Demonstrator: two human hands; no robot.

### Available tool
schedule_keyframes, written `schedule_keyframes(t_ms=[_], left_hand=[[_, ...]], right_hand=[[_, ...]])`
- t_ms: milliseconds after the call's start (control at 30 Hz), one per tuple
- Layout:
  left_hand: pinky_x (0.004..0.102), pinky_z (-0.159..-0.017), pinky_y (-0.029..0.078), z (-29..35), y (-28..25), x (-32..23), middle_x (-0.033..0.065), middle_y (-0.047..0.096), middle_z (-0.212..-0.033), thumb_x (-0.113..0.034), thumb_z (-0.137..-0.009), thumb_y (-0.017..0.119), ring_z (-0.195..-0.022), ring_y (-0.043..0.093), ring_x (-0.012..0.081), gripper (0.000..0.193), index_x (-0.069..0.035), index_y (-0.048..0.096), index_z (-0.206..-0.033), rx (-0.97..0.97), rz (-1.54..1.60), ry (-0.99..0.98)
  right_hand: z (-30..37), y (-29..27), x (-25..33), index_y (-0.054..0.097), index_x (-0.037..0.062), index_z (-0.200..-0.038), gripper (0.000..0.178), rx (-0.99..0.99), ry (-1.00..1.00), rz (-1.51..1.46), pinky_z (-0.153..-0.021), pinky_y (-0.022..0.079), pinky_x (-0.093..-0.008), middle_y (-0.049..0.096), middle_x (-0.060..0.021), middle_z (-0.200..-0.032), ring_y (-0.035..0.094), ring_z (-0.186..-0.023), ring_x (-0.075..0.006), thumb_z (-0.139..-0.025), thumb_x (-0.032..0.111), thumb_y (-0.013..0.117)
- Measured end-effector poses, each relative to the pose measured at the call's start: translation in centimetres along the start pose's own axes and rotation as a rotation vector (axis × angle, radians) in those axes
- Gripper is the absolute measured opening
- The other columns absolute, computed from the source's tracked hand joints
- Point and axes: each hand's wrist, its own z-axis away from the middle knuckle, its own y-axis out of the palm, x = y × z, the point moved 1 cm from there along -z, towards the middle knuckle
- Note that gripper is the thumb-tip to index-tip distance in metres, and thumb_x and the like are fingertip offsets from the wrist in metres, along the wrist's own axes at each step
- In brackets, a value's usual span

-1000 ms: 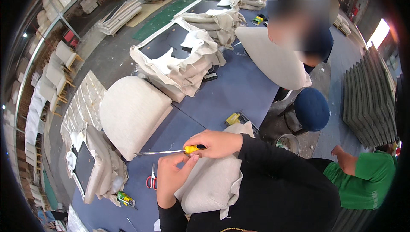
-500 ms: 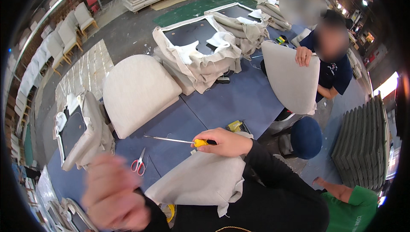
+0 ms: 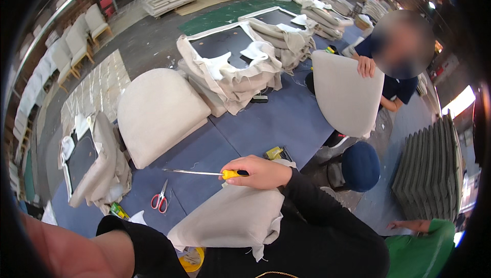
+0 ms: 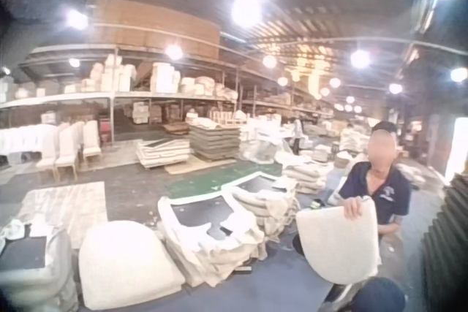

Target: The person uses a screwdriver to pull out staples and remove fabric from a chair cushion. They repeatedly pry along the edges and peel back the fabric to expose the foam and internal structure.

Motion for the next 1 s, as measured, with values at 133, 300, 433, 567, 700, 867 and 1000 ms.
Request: schedule_keyframes(t_ms=[133,300,433,567,700,867,1000], left_hand=[[0.0609,-0.118,0.047,0.6,-0.1,2.2,0.0177,0.051,-0.15,-0.05,-0.109,0.047,-0.142,0.053,0.0411,0.047,-0.013,0.045,-0.138,-0.002,-0.058,-0.068],[0.0607,-0.118,0.047,1.2,1.8,5.4,0.0177,0.052,-0.149,-0.051,-0.108,0.048,-0.142,0.053,0.0412,0.049,-0.013,0.046,-0.138,0.011,-0.141,-0.136],[0.0606,-0.118,0.047,1.4,4.2,7.9,0.0177,0.052,-0.149,-0.052,-0.107,0.049,-0.142,0.054,0.0412,0.051,-0.013,0.046,-0.139,0.008,-0.172,-0.172],[0.0604,-0.118,0.047,1.2,6.4,10.1,0.0177,0.053,-0.149,-0.052,-0.105,0.05,-0.142,0.054,0.0413,0.052,-0.012,0.046,-0.139,0.02,-0.21,-0.205],[0.0603,-0.117,0.047,1.2,7.3,10.8,0.0177,0.053,-0.149,-0.053,-0.104,0.051,-0.141,0.054,0.0413,0.054,-0.012,0.046,-0.139,0.018,-0.209,-0.217],[0.0601,-0.117,0.047,1.1,6.4,10.5,0.0177,0.053,-0.149,-0.054,-0.103,0.052,-0.141,0.054,0.0414,0.056,-0.012,0.047,-0.14,0.001,-0.237,-0.217],[0.0599,-0.117,0.047,1.3,5.1,9.7,0.0177,0.054,-0.149,-0.054,-0.102,0.053,-0.141,0.055,0.0414,0.058,-0.011,0.047,-0.14,-0.018,-0.262,-0.216]], right_hand=[[-0.3,0.2,-0.1,0.072,-0.0011,-0.124,0.034,0.016,-0.037,-0.013,-0.091,0.054,-0.0411,0.076,-0.0184,-0.109,0.071,-0.099,-0.0351,-0.108,0.028,0.068],[-0.7,0.4,-0.4,0.072,-0.0022,-0.124,0.032,0.028,-0.037,-0.047,-0.095,0.054,-0.0408,0.077,-0.0171,-0.113,0.072,-0.104,-0.0329,-0.107,0.025,0.068],[-0.2,0.6,-0.6,0.072,-0.0016,-0.12,0.031,-0.025,-0.073,-0.065,-0.091,0.054,-0.0423,0.076,-0.0165,-0.108,0.07,-0.1,-0.033,-0.106,0.026,0.07],[0.4,-0.4,-1.2,0.071,-0.0019,-0.116,0.032,-0.005,-0.003,-0.068,-0.088,0.053,-0.0432,0.074,-0.016,-0.104,0.069,-0.097,-0.0325,-0.106,0.029,0.068],[0.8,-0.3,-1.7,0.07,-0.0019,-0.115,0.034,0.003,0.036,-0.075,-0.088,0.053,-0.043,0.074,-0.0165,-0.103,0.069,-0.095,-0.0331,-0.106,0.031,0.068],[1.2,-0.7,-1.3,0.07,-0.0024,-0.114,0.032,-0.02,0.012,-0.072,-0.088,0.053,-0.0434,0.074,-0.0174,-0.103,0.069,-0.096,-0.0338,-0.106,0.028,0.067],[1.1,-1.0,-1.2,0.07,-0.0018,-0.115,0.03,0.019,-0.017,-0.049,-0.089,0.053,-0.0432,0.074,-0.0182,-0.105,0.07,-0.099,-0.0356,-0.106,0.027,0.066]])
